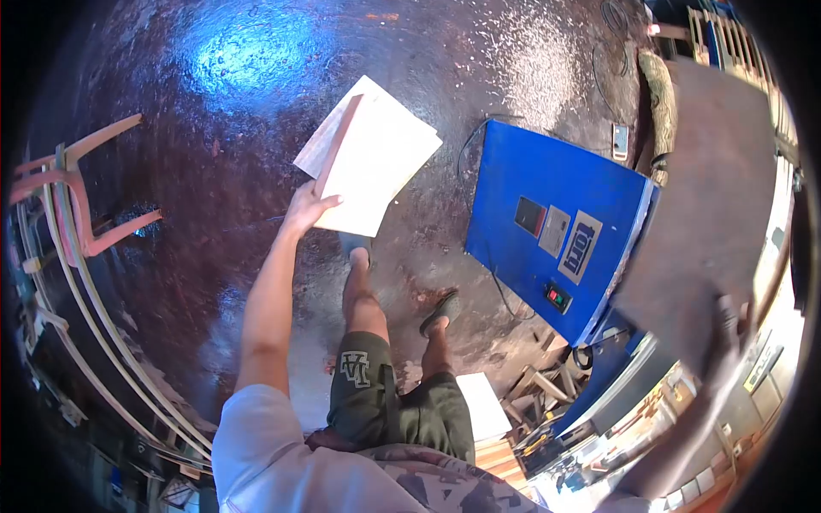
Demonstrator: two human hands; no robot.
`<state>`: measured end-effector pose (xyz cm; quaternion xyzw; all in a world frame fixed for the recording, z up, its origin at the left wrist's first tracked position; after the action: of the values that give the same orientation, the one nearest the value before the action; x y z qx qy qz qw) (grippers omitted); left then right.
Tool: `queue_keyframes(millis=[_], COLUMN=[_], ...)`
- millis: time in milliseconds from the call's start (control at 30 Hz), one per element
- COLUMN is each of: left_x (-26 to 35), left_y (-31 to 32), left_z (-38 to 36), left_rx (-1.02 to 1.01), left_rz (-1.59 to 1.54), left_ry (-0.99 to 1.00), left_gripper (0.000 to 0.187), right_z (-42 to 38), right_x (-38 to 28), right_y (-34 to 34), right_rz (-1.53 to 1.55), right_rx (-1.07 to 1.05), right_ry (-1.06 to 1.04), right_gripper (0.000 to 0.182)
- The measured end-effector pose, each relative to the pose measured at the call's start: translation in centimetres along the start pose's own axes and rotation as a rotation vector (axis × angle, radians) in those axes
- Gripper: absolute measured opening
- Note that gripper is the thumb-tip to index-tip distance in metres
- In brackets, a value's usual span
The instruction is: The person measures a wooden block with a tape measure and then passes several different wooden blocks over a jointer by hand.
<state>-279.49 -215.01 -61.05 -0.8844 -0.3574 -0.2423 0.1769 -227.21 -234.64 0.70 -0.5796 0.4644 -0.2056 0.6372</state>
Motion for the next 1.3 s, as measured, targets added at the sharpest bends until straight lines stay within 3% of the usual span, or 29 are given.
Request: queue_keyframes(millis=[67,100,200,367,500,600,700,800,933,1067,1167,1300], left_x=[-3.1,-4.1,-8.2,-15.1,-20.0,-19.6,-17.7,-10.4,-0.2,3.5,0.6,-1.1], left_y=[-1.5,-2.5,-5.8,-11.2,-13.5,-13.6,-13.3,-13.8,-14.9,-15.4,-15.1,-13.7], left_z=[-4.6,-7.2,-14.1,-23.3,-27.8,-29.0,-26.6,-20.0,-10.6,-2.8,2.6,3.7], left_rx=[0.036,0.083,0.194,0.427,0.492,0.546,0.504,0.412,0.480,0.379,0.266,0.199], left_rz=[-0.198,-0.266,-0.384,-0.482,-0.591,-0.548,-0.527,-0.233,0.337,0.319,0.158,0.026], left_ry=[-0.010,-0.020,-0.069,-0.149,-0.267,-0.238,-0.161,-0.051,0.086,0.102,0.016,-0.054], left_gripper=[0.065,0.063,0.061,0.062,0.063,0.059,0.050,0.047,0.046,0.054,0.055,0.058], right_z=[-5.3,-7.3,-11.7,-17.9,-22.4,-25.3,-27.2,-26.7,-25.5,-26.2,-27.7,-29.8], right_x=[-0.8,-1.5,-2.1,3.0,5.7,5.6,8.4,10.4,13.0,13.9,15.4,15.5], right_y=[5.8,10.2,21.9,39.8,46.4,47.7,47.7,46.7,47.4,47.8,49.5,52.5], right_rz=[-0.003,0.327,0.409,0.719,0.910,1.065,1.084,1.063,0.990,0.960,0.909,0.770], right_rx=[-0.058,-0.174,-0.458,-0.560,-0.511,-0.480,-0.454,-0.485,-0.562,-0.571,-0.533,-0.545], right_ry=[-0.033,0.009,0.138,0.406,0.660,0.831,0.829,0.775,0.684,0.698,0.766,0.800], right_gripper=[0.085,0.087,0.086,0.074,0.061,0.060,0.061,0.063,0.067,0.069,0.070,0.066])
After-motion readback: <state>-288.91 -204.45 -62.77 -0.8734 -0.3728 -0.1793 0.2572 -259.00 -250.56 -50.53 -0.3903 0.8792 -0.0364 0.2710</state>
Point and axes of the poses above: each hand's wrist, its own z-axis towards the middle knuckle, its own y-axis out of the palm, x = y × z, the point moved 8 cm from there along z, towards the middle knuckle, and after that the axes turned 3 degrees about -y, right-handed, at the moved point
